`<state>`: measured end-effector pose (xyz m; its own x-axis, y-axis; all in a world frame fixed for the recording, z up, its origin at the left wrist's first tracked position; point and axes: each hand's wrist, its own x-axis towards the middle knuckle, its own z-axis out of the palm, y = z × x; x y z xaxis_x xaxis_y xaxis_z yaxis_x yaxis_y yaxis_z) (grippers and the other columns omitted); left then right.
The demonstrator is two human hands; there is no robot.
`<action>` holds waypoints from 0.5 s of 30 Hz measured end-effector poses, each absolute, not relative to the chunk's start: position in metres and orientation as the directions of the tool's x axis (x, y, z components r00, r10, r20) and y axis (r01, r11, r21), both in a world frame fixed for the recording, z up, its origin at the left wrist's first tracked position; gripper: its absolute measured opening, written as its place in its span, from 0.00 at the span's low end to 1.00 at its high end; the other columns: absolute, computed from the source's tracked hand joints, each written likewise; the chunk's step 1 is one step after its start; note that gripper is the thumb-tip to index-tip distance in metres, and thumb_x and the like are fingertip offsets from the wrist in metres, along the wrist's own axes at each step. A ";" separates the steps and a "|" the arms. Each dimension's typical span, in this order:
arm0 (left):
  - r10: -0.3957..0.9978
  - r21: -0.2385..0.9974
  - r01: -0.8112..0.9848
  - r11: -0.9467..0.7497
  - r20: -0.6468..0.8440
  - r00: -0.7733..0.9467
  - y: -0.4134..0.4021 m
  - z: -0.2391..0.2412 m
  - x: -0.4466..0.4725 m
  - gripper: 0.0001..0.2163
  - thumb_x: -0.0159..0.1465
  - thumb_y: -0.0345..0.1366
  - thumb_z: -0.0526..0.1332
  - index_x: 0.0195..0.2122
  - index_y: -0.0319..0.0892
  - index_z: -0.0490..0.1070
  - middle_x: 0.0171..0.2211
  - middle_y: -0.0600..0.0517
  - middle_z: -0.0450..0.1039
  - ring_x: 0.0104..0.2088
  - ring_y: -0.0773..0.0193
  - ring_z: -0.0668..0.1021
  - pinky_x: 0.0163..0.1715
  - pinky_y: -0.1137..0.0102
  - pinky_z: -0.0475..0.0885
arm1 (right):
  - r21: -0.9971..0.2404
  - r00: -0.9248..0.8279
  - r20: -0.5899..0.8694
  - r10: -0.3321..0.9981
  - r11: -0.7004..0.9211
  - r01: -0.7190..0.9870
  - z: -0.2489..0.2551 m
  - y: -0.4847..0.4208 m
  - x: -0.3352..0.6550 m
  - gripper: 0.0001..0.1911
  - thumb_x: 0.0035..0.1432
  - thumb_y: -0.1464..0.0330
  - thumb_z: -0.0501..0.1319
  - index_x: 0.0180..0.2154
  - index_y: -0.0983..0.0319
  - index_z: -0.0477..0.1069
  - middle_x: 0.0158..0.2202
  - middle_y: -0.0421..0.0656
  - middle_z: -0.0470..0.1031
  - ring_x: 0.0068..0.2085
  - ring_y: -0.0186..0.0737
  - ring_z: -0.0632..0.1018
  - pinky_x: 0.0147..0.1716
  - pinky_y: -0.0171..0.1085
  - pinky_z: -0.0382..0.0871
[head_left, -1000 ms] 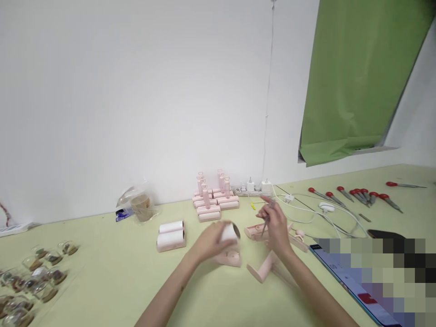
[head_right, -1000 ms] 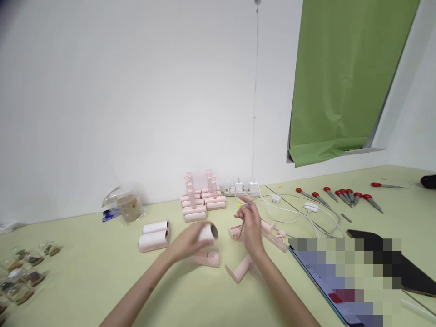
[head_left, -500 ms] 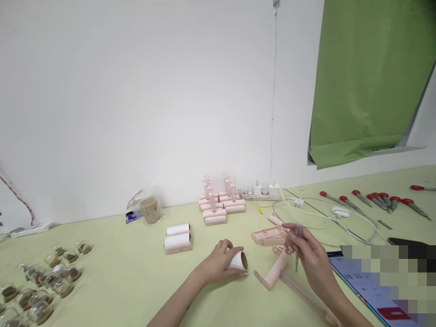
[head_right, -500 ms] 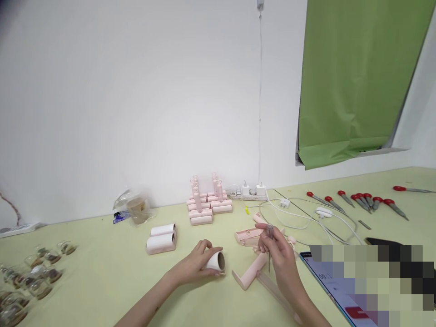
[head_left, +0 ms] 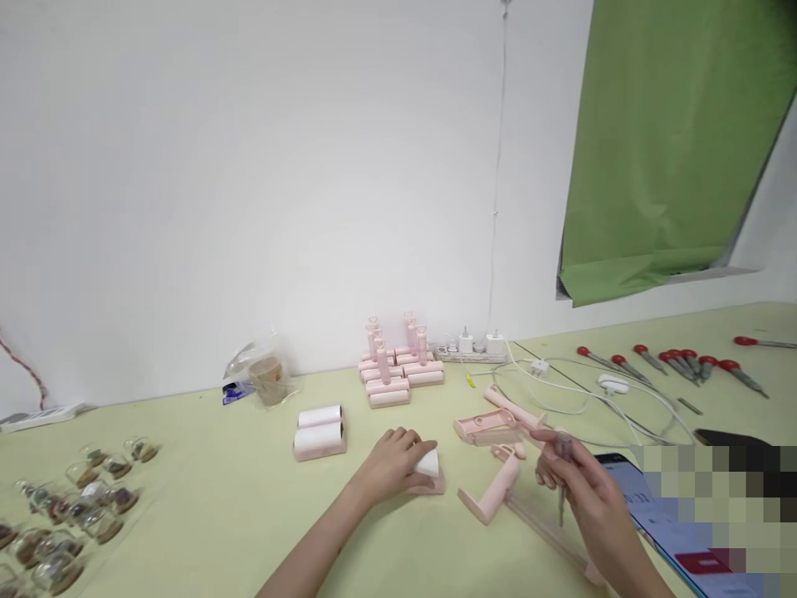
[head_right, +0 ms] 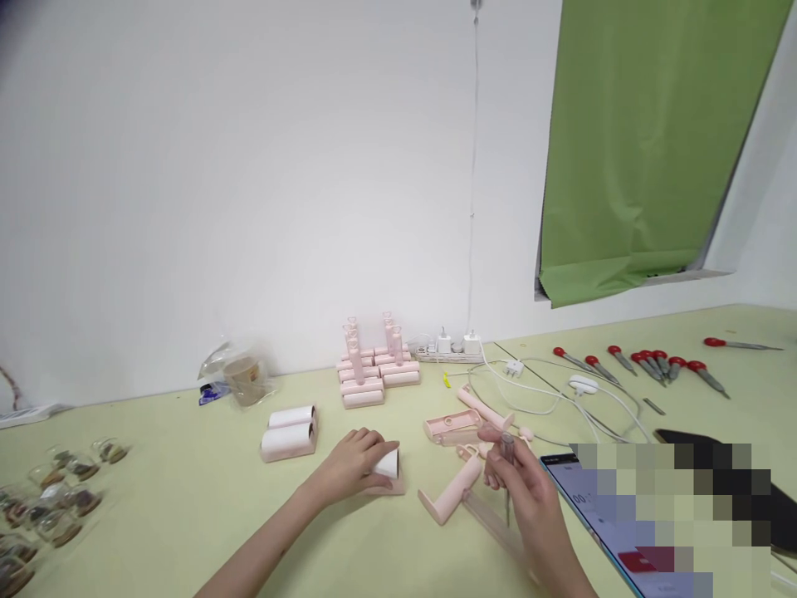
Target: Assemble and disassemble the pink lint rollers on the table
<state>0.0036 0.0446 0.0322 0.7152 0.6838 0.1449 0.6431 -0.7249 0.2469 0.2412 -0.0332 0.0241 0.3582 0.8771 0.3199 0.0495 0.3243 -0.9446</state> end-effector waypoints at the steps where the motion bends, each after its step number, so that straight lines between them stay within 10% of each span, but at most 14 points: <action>1: 0.691 0.238 0.653 -0.719 0.140 0.709 0.045 0.028 0.004 0.22 0.56 0.48 0.55 0.50 0.46 0.60 0.44 0.45 0.65 0.43 0.52 0.67 0.41 0.61 0.62 | -0.944 0.356 0.321 0.877 0.325 0.051 0.024 -0.035 0.241 0.12 0.53 0.60 0.54 0.38 0.58 0.65 0.21 0.37 0.57 0.23 0.36 0.62 0.22 0.35 0.59; 6: 0.763 0.300 0.717 -0.629 0.066 0.642 0.033 0.021 -0.010 0.31 0.53 0.49 0.58 0.56 0.44 0.51 0.47 0.44 0.64 0.43 0.52 0.68 0.41 0.61 0.63 | -0.889 0.283 0.411 0.867 0.312 0.335 0.022 -0.044 0.248 0.13 0.49 0.57 0.55 0.35 0.56 0.67 0.23 0.41 0.65 0.24 0.39 0.68 0.21 0.35 0.62; 11: 0.812 0.283 0.766 -0.577 0.094 0.576 0.006 0.023 -0.067 0.18 0.59 0.41 0.53 0.52 0.52 0.58 0.49 0.50 0.64 0.49 0.56 0.65 0.48 0.61 0.60 | -0.546 0.001 0.420 0.907 0.252 0.799 0.001 -0.039 0.271 0.11 0.46 0.54 0.57 0.27 0.54 0.70 0.31 0.42 0.71 0.22 0.39 0.72 0.16 0.34 0.61; 15: 0.949 0.109 0.969 -0.220 0.252 0.187 0.006 0.001 -0.120 0.18 0.57 0.44 0.54 0.50 0.62 0.60 0.59 0.52 0.49 0.58 0.39 0.48 0.49 0.42 0.45 | -0.377 -0.099 0.317 0.943 0.221 0.900 -0.026 -0.026 0.279 0.14 0.47 0.53 0.55 0.34 0.53 0.70 0.36 0.41 0.71 0.19 0.38 0.73 0.17 0.35 0.60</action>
<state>-0.1204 0.0063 0.0011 0.1872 0.9493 0.2525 0.9694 -0.2200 0.1086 0.2792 -0.0261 -0.0261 -0.0991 0.9432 0.3170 0.8995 0.2212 -0.3767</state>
